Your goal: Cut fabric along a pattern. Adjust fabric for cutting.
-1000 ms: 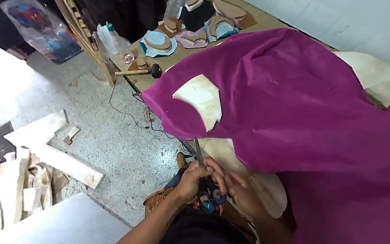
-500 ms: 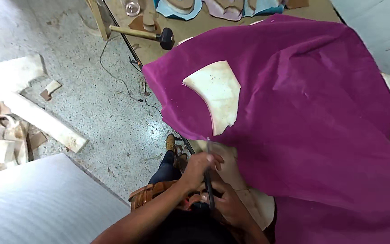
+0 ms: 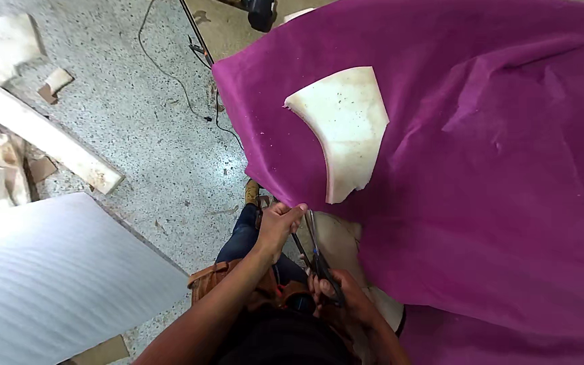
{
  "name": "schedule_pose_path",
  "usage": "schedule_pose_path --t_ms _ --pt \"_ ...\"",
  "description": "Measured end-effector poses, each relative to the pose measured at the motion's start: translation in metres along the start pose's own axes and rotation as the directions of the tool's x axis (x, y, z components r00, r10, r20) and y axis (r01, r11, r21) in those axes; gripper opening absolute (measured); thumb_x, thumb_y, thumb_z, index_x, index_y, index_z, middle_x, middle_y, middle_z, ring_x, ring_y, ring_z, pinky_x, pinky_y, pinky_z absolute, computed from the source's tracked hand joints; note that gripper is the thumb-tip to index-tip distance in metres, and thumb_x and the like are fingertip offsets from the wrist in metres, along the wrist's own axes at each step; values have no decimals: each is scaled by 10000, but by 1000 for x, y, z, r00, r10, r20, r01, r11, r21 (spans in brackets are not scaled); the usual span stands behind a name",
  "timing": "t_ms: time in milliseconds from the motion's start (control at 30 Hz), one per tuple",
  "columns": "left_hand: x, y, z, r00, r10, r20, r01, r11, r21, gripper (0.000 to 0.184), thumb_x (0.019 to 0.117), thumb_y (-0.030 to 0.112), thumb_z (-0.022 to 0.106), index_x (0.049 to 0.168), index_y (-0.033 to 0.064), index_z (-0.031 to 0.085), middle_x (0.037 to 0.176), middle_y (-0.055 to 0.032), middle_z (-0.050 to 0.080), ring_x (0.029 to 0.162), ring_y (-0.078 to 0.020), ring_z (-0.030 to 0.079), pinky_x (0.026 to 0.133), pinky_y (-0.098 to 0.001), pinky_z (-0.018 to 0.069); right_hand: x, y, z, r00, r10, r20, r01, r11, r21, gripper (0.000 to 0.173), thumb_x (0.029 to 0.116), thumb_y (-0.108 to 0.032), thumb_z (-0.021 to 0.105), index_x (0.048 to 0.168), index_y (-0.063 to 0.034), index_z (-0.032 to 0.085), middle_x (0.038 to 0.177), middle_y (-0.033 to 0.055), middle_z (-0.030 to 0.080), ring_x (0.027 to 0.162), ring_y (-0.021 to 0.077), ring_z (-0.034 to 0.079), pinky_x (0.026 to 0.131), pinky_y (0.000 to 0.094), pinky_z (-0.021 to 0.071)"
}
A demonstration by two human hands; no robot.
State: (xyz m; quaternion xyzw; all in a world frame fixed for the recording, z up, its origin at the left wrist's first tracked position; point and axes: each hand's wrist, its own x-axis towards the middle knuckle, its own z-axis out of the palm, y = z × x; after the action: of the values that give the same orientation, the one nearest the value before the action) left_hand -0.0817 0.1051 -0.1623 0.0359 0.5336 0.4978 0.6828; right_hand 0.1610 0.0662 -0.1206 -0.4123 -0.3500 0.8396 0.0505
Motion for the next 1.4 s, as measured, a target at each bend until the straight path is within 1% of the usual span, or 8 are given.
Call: schedule_pose_path --t_ms 67,300,467,600,700,967,1133,1400 --pt "2 2 2 997 36 -61 -35 999 17 263 955 244 742 858 6 686 680 -107 618 566 -162 555 544 -305 495 10 -7 -3 1000 5 31 -6 999 39 561 939 -604 652 926 -44 688 904 129 679 760 246 677 667 414 609" --pt "-16 7 3 997 -9 -75 15 996 89 190 968 290 711 907 111 688 662 -51 587 566 -119 528 542 -258 442 53 -21 2 998 -11 -62 18 993 118 515 925 -569 688 888 -55 678 802 84 631 703 186 626 653 354 560" --pt "-6 3 -2 998 13 -62 -11 999 39 201 970 218 714 888 37 679 681 -88 601 592 -153 540 580 -293 464 52 -24 4 982 54 -181 -52 999 15 507 863 -559 770 840 -57 710 673 57 619 572 134 589 551 295 525" --pt "-6 7 -4 999 21 -33 -19 999 48 191 966 205 715 872 46 668 666 -75 583 572 -138 514 560 -284 438 60 -31 -2 994 34 -104 -34 999 -1 537 878 -603 724 842 -68 697 731 69 634 643 148 603 608 315 527" --pt "-6 10 -7 1000 19 -5 -19 996 82 194 974 216 712 917 33 681 699 -89 606 581 -149 532 565 -287 461 72 -39 -5 1000 24 -20 -23 1000 20 588 891 -670 657 917 -83 676 804 60 620 708 141 592 646 303 510" --pt "-12 27 -17 999 -13 40 6 986 166 157 972 199 711 922 52 696 690 -78 616 562 -138 521 527 -264 432 73 -53 -5 985 115 -129 -117 993 -13 516 828 -606 776 834 -97 691 681 29 604 581 93 570 531 246 484" --pt "-8 38 -31 993 -33 115 1 963 268 248 966 233 729 831 46 637 625 -80 566 521 -154 498 491 -280 404 87 -75 0 984 109 -142 -120 990 -73 533 827 -626 765 806 -102 674 658 28 582 568 97 550 537 251 475" --pt "-12 47 -42 975 -57 215 -22 937 349 260 966 268 731 832 60 654 636 -70 584 526 -165 509 477 -289 406 115 -108 7 977 38 -208 -89 967 -240 536 850 -636 734 821 -103 685 668 49 592 538 116 537 501 264 473"
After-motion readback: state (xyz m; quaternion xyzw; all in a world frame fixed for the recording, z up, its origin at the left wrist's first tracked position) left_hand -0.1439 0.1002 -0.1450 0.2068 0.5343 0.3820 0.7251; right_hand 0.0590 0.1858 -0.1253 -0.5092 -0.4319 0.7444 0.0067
